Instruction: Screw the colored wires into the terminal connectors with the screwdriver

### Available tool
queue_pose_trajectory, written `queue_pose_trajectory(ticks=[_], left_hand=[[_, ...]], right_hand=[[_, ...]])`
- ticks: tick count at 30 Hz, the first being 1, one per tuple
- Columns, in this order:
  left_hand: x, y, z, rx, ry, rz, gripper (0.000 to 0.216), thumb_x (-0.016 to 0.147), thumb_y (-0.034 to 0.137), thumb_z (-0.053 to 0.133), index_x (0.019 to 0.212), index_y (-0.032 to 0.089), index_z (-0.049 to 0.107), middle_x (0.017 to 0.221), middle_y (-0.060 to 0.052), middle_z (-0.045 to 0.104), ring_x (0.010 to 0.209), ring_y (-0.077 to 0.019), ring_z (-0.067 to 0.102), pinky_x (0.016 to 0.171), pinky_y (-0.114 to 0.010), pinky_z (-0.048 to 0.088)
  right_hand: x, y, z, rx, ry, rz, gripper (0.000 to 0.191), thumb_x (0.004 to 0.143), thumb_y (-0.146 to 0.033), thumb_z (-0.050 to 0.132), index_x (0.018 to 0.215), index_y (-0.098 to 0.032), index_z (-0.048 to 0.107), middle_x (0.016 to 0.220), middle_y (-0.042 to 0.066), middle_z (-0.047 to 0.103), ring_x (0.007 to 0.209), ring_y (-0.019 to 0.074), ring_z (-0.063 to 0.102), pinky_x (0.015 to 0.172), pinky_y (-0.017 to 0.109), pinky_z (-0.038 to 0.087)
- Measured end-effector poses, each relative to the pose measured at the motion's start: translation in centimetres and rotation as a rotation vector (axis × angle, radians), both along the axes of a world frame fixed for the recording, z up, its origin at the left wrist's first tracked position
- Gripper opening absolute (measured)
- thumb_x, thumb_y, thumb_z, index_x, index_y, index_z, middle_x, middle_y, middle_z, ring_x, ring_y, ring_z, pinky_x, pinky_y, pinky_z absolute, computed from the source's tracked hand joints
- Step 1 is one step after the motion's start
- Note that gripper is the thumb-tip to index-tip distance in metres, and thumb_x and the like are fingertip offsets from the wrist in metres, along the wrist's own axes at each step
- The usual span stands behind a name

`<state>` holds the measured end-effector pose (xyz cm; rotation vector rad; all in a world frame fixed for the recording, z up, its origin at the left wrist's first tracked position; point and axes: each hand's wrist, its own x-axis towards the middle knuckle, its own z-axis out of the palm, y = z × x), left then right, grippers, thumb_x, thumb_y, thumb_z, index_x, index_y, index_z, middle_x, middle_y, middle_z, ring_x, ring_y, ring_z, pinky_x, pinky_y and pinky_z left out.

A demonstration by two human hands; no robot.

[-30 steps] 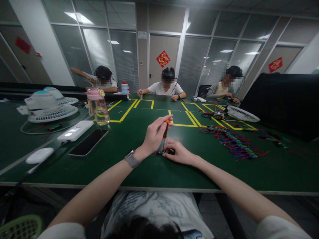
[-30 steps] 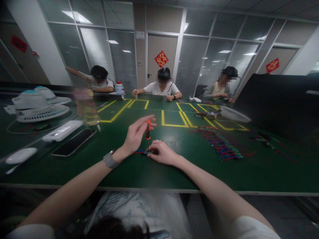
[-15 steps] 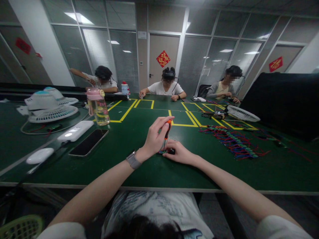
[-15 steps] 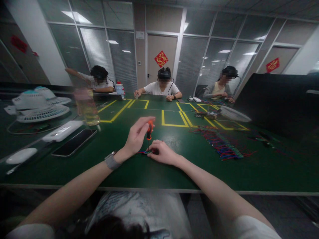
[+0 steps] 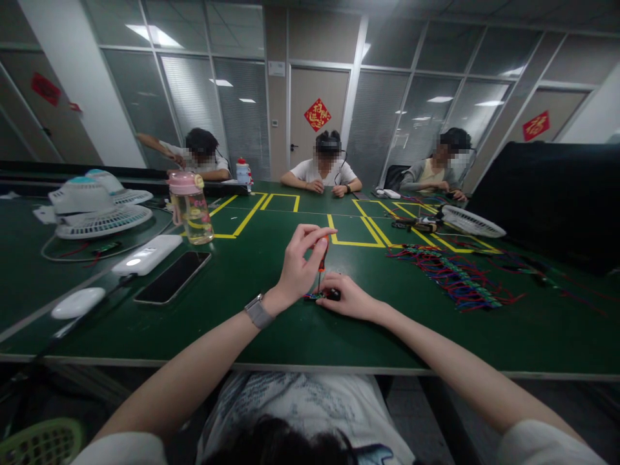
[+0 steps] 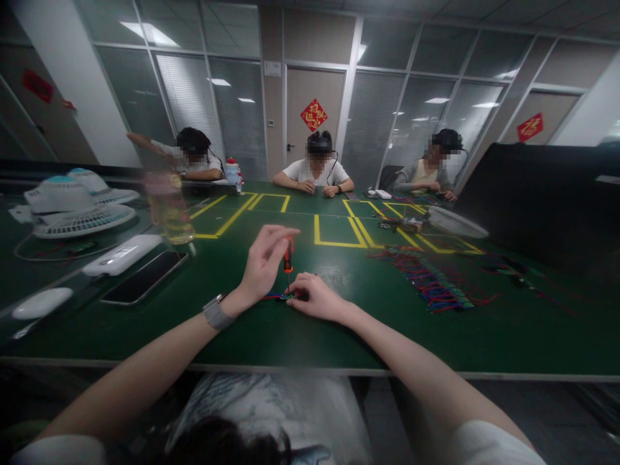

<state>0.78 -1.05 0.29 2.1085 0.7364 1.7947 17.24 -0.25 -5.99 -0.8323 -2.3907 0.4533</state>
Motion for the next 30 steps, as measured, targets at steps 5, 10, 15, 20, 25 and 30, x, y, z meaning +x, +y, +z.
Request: queue_pose_trajectory(ticks=[5, 10, 15, 20, 25, 30], left_hand=[[0.01, 0.27, -0.15, -0.050, -0.032, -0.100, 0.030, 0.098, 0.025, 0.043, 0.121, 0.023, 0.061, 0.115, -0.008, 0.063, 0.093, -0.0150, 0.064, 0.080, -0.028, 0.053], [-0.02, 0.31, 0.01, -0.036, -0.041, -0.042, 0.022, 0.092, 0.023, 0.054, 0.111, 0.021, 0.066, 0.102, -0.005, 0.065, 0.092, -0.0148, 0.063, 0.075, -0.024, 0.052], [-0.11, 0.21, 0.03, 0.027, -0.029, 0.065, 0.012, 0.088, 0.025, 0.061, 0.096, 0.021, 0.069, 0.090, -0.002, 0.056, 0.082, -0.0129, 0.057, 0.072, -0.024, 0.049], [-0.22, 0.17, 0.03, 0.016, 0.003, 0.015, 0.028, 0.097, 0.025, 0.043, 0.109, 0.022, 0.067, 0.103, -0.006, 0.058, 0.095, -0.0153, 0.059, 0.084, -0.028, 0.049], [-0.18, 0.34, 0.01, -0.032, -0.032, -0.064, 0.029, 0.097, 0.024, 0.043, 0.118, 0.021, 0.063, 0.110, -0.007, 0.065, 0.093, -0.0150, 0.064, 0.082, -0.028, 0.051], [-0.02, 0.29, 0.18, -0.021, -0.050, -0.012, 0.020, 0.091, 0.021, 0.056, 0.109, 0.020, 0.066, 0.097, -0.004, 0.067, 0.084, -0.0128, 0.063, 0.075, -0.025, 0.051]], right_hand=[[-0.01, 0.06, -0.04, 0.012, -0.004, 0.002, 0.014, 0.082, -0.023, 0.068, 0.094, -0.017, 0.072, 0.083, 0.005, 0.064, 0.075, 0.0161, 0.058, 0.070, 0.028, 0.048], [-0.05, -0.09, 0.23, -0.001, -0.020, 0.002, 0.013, 0.082, -0.022, 0.067, 0.093, -0.016, 0.071, 0.082, 0.005, 0.064, 0.075, 0.0164, 0.057, 0.069, 0.028, 0.047], [-0.01, 0.01, 0.09, 0.015, -0.022, -0.006, 0.013, 0.082, -0.023, 0.068, 0.093, -0.016, 0.071, 0.082, 0.005, 0.063, 0.075, 0.0163, 0.056, 0.069, 0.028, 0.046], [0.03, 0.07, -0.03, 0.021, -0.019, 0.000, 0.013, 0.083, -0.023, 0.067, 0.093, -0.016, 0.071, 0.082, 0.004, 0.063, 0.074, 0.0157, 0.056, 0.069, 0.028, 0.046], [-0.02, -0.01, 0.12, 0.015, -0.023, -0.005, 0.013, 0.082, -0.023, 0.067, 0.093, -0.016, 0.071, 0.080, 0.004, 0.062, 0.073, 0.0156, 0.056, 0.068, 0.028, 0.046], [0.04, -0.02, 0.13, 0.000, -0.027, -0.007, 0.013, 0.082, -0.023, 0.067, 0.093, -0.016, 0.071, 0.082, 0.005, 0.063, 0.075, 0.0164, 0.056, 0.068, 0.028, 0.046]])
